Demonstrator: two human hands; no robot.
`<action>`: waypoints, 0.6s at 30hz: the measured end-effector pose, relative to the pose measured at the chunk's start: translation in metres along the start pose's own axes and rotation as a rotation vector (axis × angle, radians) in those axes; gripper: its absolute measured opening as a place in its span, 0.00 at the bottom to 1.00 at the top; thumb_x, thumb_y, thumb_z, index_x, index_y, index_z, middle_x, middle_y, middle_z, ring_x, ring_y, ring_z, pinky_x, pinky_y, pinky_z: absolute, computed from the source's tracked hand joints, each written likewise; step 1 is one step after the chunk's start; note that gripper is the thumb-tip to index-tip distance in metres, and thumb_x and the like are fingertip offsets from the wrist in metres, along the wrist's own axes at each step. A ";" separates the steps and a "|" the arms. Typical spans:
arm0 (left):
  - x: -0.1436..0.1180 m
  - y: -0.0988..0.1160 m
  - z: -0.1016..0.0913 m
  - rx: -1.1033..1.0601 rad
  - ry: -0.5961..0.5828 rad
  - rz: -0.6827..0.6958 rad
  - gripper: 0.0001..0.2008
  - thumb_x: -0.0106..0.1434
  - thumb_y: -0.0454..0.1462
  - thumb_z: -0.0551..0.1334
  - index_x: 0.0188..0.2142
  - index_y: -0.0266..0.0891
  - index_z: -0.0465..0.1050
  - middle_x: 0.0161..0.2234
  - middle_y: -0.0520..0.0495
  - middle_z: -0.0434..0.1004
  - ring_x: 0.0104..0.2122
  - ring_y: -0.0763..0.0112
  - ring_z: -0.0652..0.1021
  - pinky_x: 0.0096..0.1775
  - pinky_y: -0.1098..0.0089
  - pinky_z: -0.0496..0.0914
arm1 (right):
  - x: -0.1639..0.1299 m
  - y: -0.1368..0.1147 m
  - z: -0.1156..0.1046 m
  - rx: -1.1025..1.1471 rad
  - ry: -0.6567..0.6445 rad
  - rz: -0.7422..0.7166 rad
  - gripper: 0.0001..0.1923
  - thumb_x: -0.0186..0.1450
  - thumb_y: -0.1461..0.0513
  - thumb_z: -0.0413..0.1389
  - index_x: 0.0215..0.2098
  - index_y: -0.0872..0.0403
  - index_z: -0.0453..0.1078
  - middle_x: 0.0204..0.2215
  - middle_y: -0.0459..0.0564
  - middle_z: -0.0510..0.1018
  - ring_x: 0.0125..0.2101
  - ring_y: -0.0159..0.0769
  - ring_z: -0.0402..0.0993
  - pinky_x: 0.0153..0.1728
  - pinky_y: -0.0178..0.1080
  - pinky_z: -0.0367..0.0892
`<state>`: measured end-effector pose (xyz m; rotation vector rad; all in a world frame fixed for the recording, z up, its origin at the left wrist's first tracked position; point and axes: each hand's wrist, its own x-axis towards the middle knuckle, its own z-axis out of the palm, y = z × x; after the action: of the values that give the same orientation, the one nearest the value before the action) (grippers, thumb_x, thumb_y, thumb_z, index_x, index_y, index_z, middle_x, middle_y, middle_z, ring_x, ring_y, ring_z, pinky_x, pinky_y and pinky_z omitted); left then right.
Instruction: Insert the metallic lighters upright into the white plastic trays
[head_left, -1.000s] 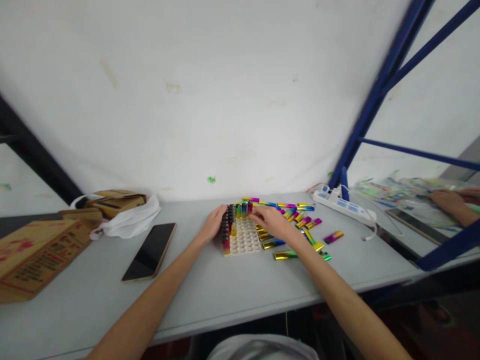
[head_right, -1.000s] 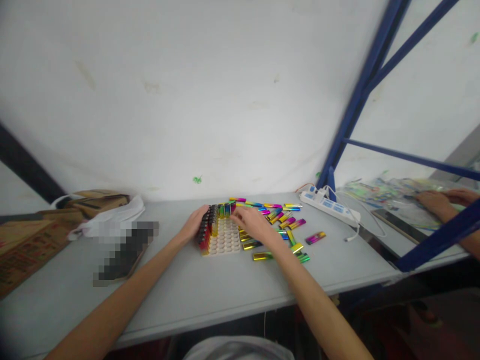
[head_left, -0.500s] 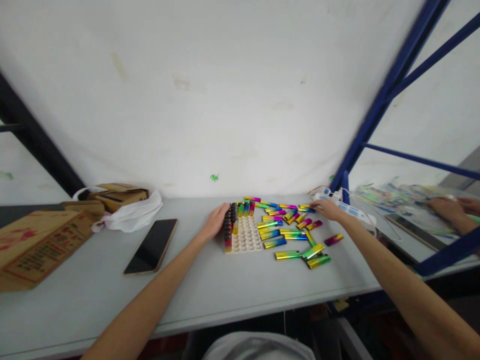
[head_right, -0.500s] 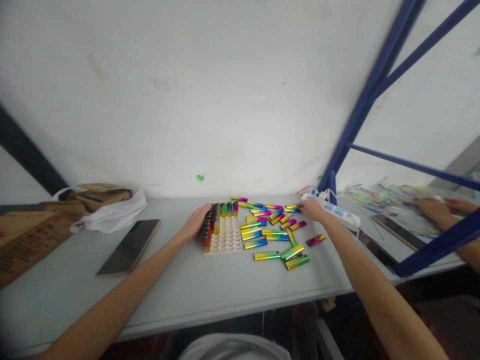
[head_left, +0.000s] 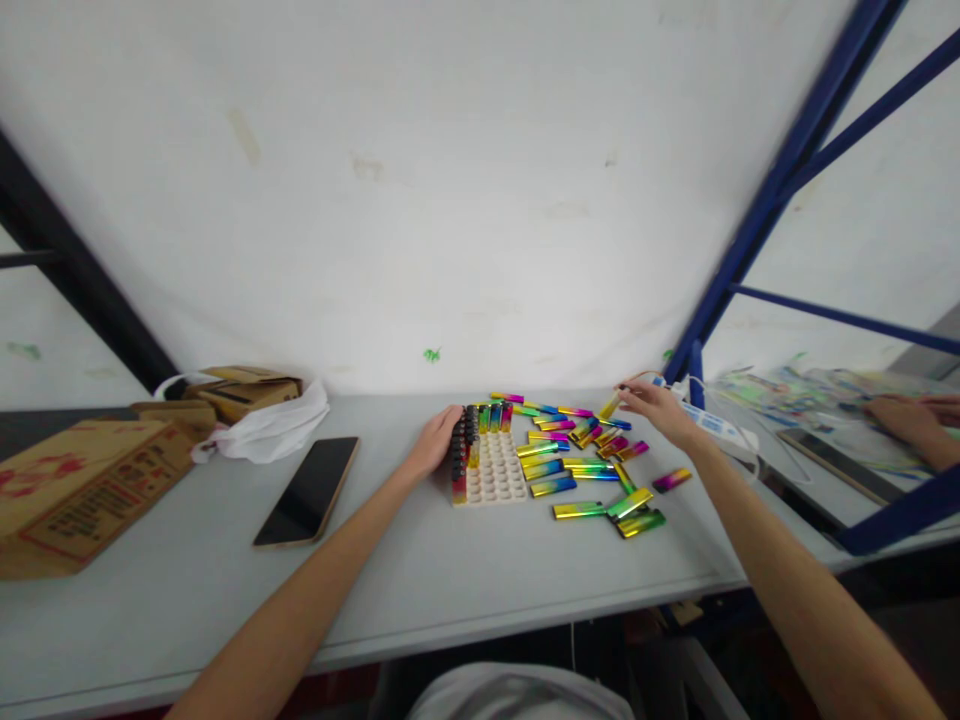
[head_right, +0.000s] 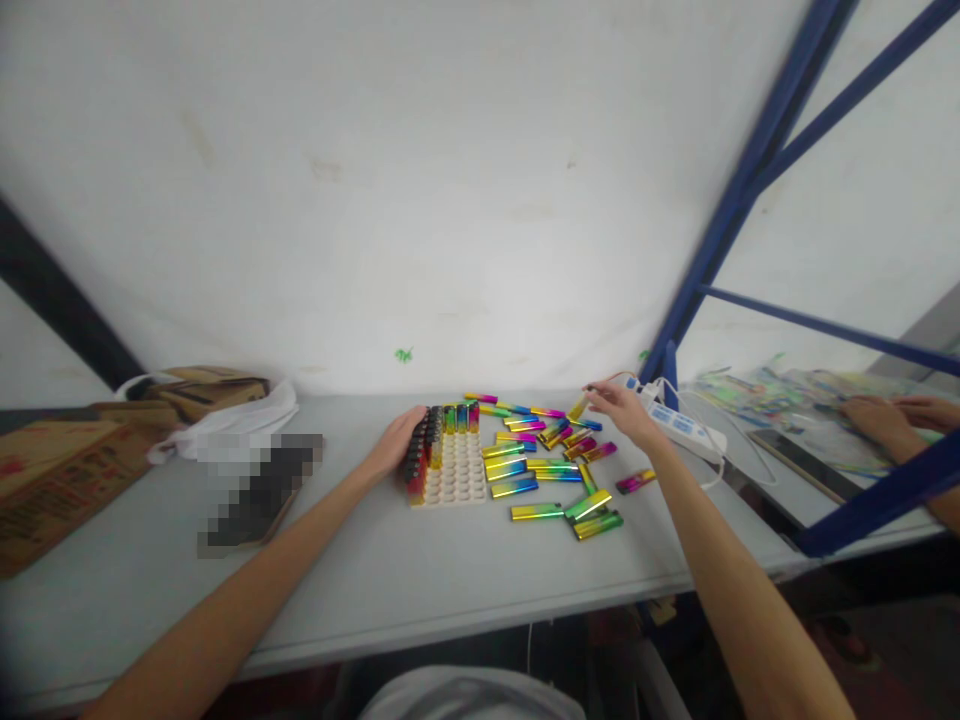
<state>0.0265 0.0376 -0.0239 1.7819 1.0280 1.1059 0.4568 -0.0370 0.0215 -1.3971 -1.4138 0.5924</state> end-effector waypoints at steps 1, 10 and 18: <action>0.000 0.000 0.000 0.000 -0.001 0.000 0.25 0.68 0.57 0.52 0.37 0.40 0.75 0.40 0.47 0.82 0.46 0.56 0.76 0.53 0.60 0.69 | -0.001 -0.011 0.012 0.105 0.011 0.000 0.30 0.53 0.40 0.68 0.42 0.52 0.76 0.41 0.55 0.81 0.41 0.45 0.79 0.48 0.51 0.77; -0.002 0.005 0.000 -0.019 -0.022 0.028 0.24 0.69 0.56 0.51 0.36 0.40 0.74 0.39 0.47 0.81 0.44 0.59 0.76 0.51 0.62 0.69 | -0.038 -0.103 0.146 0.745 -0.413 0.015 0.19 0.67 0.43 0.60 0.44 0.45 0.65 0.27 0.40 0.71 0.28 0.33 0.72 0.36 0.42 0.75; 0.000 0.001 0.001 -0.026 -0.025 0.035 0.24 0.69 0.56 0.52 0.36 0.40 0.74 0.39 0.47 0.80 0.43 0.60 0.75 0.52 0.62 0.68 | -0.061 -0.089 0.207 0.440 -0.355 0.084 0.23 0.68 0.39 0.54 0.34 0.49 0.61 0.21 0.37 0.53 0.18 0.28 0.46 0.18 0.33 0.45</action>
<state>0.0278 0.0371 -0.0228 1.7948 0.9672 1.1104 0.2239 -0.0500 0.0053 -1.0326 -1.3901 1.1745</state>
